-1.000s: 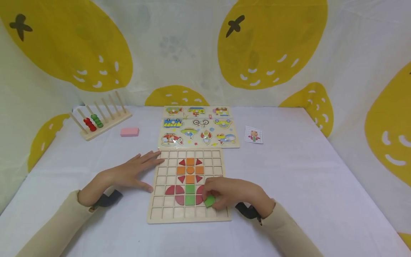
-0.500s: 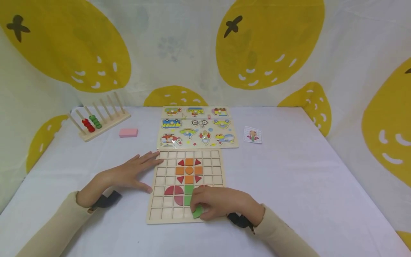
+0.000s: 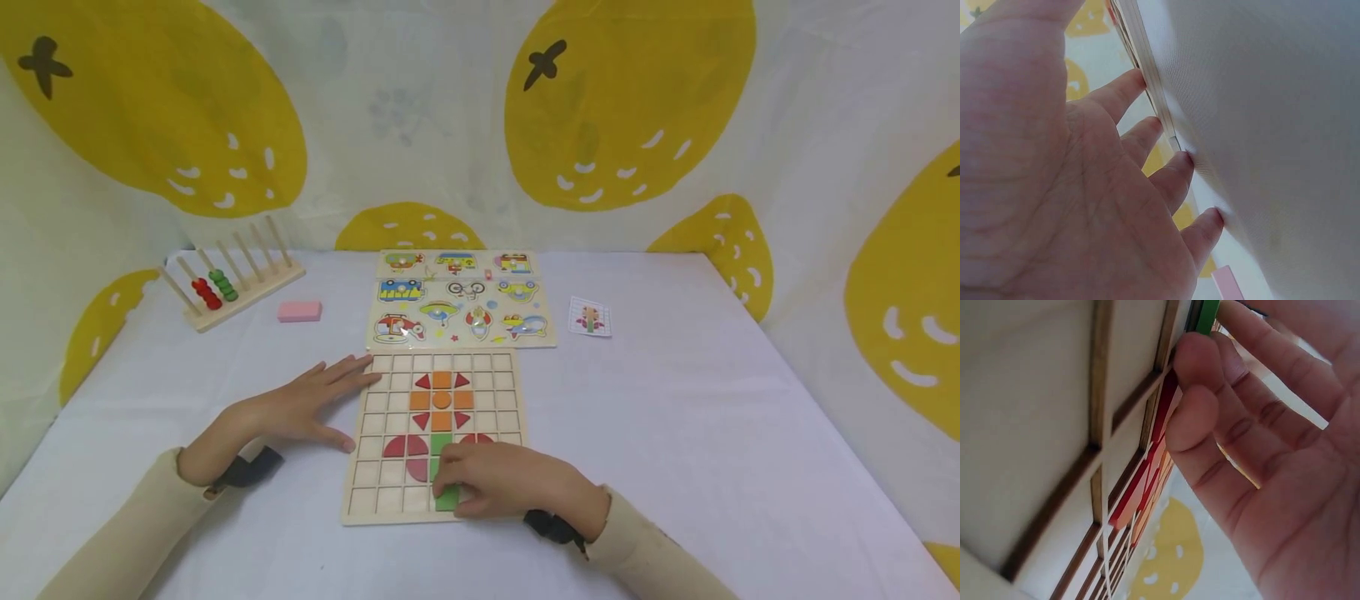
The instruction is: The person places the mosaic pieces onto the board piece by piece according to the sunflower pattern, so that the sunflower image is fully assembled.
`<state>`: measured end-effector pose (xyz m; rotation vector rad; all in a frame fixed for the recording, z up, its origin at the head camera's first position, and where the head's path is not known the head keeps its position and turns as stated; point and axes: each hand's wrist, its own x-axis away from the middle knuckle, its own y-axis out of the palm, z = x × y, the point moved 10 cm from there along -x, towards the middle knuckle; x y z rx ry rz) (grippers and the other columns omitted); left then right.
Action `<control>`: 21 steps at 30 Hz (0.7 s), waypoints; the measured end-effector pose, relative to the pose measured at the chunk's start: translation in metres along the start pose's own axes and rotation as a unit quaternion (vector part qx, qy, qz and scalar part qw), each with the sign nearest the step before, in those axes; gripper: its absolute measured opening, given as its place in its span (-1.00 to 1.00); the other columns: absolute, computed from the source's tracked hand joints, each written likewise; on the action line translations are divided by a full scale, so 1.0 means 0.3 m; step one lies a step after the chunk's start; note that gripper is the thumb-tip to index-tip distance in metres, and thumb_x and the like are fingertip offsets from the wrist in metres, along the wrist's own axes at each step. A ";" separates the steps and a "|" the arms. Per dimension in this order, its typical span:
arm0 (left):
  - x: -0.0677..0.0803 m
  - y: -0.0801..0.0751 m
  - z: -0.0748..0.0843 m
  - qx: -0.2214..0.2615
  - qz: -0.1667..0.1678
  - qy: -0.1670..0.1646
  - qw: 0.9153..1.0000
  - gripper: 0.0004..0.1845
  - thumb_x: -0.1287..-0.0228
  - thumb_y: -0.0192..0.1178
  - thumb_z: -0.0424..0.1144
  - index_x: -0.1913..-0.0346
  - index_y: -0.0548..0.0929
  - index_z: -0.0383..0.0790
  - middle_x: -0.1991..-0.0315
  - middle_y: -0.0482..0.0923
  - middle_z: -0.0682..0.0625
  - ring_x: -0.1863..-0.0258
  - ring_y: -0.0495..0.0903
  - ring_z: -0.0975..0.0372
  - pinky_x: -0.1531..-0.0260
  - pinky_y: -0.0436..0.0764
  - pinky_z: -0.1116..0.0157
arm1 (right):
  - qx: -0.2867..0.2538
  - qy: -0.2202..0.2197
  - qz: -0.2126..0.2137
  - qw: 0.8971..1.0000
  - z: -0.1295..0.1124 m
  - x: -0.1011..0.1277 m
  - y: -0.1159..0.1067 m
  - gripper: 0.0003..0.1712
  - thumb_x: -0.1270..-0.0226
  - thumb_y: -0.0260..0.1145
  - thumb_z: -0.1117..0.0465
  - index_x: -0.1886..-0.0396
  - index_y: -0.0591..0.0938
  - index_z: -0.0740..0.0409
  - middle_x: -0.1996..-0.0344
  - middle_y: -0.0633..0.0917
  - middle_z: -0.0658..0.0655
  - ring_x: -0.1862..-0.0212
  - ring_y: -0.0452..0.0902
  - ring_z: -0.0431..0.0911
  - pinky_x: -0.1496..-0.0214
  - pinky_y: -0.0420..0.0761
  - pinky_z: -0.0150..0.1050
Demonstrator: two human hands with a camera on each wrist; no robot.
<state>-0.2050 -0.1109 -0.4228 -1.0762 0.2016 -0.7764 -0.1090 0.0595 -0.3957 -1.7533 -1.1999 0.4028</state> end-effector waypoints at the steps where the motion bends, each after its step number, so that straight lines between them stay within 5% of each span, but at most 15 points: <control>1: 0.000 0.000 0.001 0.000 0.001 0.001 1.000 0.08 0.01 0.39 0.28 -0.52 0.15 -0.05 -0.57 -0.09 -0.12 -0.53 -0.16 -0.11 -0.43 -0.17 -0.22 | 0.001 -0.001 0.002 1.000 -0.003 -0.001 0.000 -0.75 -0.27 0.37 0.23 0.06 0.70 -0.08 0.16 0.56 -0.16 0.21 0.44 -0.34 0.12 0.50 -0.55; 15: -0.003 -0.002 0.009 -0.001 0.003 0.002 1.000 0.07 0.01 0.39 0.28 -0.52 0.16 -0.05 -0.57 -0.09 -0.12 -0.53 -0.16 -0.12 -0.43 -0.17 -0.22 | 0.014 0.001 0.011 1.000 0.012 0.003 -0.010 -0.78 -0.35 0.32 0.17 0.04 0.71 -0.09 0.14 0.59 -0.18 0.15 0.45 -0.33 0.03 0.51 -0.52; 21: 0.001 -0.008 0.013 -0.006 -0.005 -0.001 1.000 0.07 0.00 0.38 0.29 -0.52 0.16 -0.04 -0.57 -0.10 -0.11 -0.54 -0.17 -0.09 -0.44 -0.16 -0.20 | 0.009 0.017 0.062 0.998 0.076 0.034 -0.115 -0.81 -0.37 0.31 0.14 0.06 0.70 -0.05 0.10 0.62 -0.13 0.04 0.48 -0.21 -0.08 0.57 -0.30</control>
